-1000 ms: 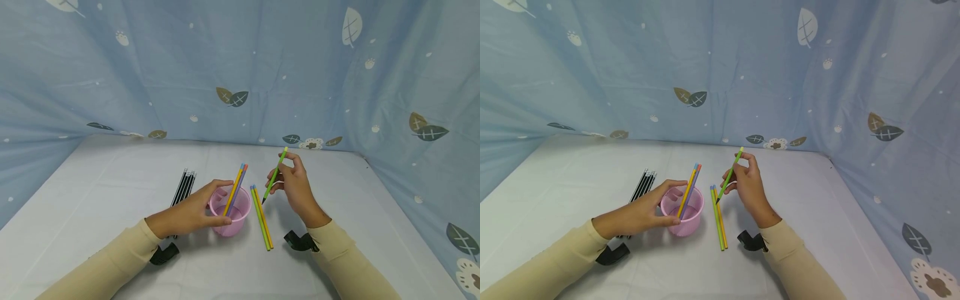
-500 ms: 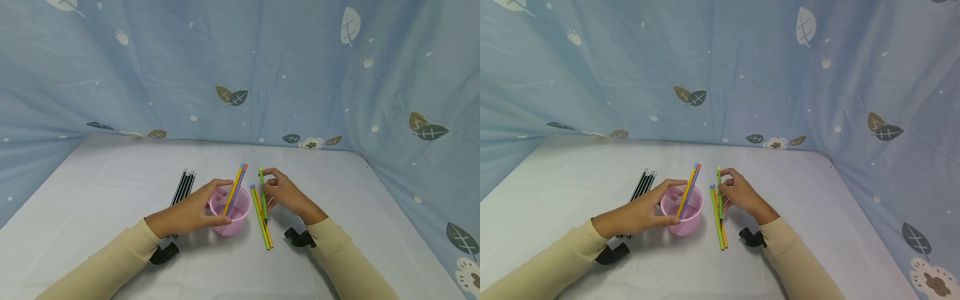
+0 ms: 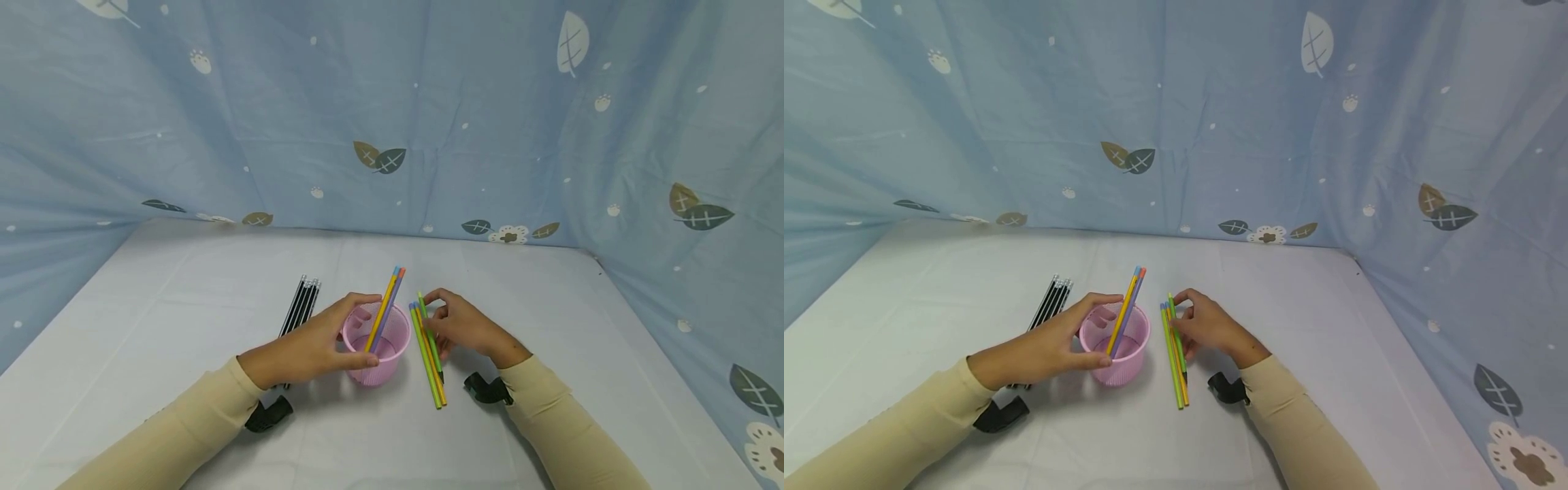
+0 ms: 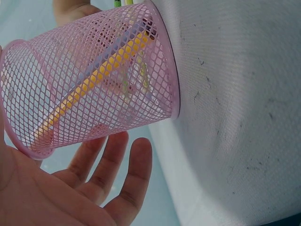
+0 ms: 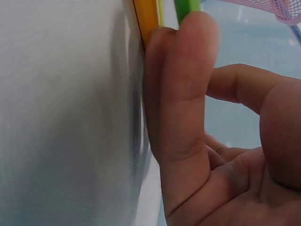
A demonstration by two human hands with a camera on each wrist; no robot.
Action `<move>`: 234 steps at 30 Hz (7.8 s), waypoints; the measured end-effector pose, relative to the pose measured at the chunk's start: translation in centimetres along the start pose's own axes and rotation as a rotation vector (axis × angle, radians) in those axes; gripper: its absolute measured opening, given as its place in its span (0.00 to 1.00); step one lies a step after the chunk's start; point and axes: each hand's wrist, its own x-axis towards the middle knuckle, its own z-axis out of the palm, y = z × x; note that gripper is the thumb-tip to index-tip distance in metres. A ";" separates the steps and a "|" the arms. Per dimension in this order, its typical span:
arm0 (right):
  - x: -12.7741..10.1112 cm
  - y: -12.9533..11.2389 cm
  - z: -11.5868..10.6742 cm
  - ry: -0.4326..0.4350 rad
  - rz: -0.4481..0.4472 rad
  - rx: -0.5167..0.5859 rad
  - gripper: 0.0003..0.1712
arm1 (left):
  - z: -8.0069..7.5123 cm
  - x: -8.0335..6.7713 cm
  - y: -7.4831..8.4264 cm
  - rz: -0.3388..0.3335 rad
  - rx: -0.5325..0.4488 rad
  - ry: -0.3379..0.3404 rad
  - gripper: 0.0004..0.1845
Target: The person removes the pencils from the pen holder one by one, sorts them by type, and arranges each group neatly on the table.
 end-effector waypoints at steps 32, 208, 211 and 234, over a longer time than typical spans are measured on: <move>-0.3 0.0 0.8 0.063 0.049 -0.179 0.30 | 0.4 -0.1 -0.2 0.003 0.009 0.001 0.46; -0.1 0.0 -0.3 0.055 0.031 -0.039 0.24 | 0.1 -0.2 -0.4 0.024 0.006 -0.005 0.46; -0.1 0.2 -0.3 0.036 0.032 -0.046 0.25 | 0.1 -0.1 -0.5 0.026 0.006 -0.003 0.46; 0.1 0.2 0.2 0.048 0.051 -0.199 0.28 | -0.1 -0.2 -0.4 0.029 -0.026 -0.016 0.46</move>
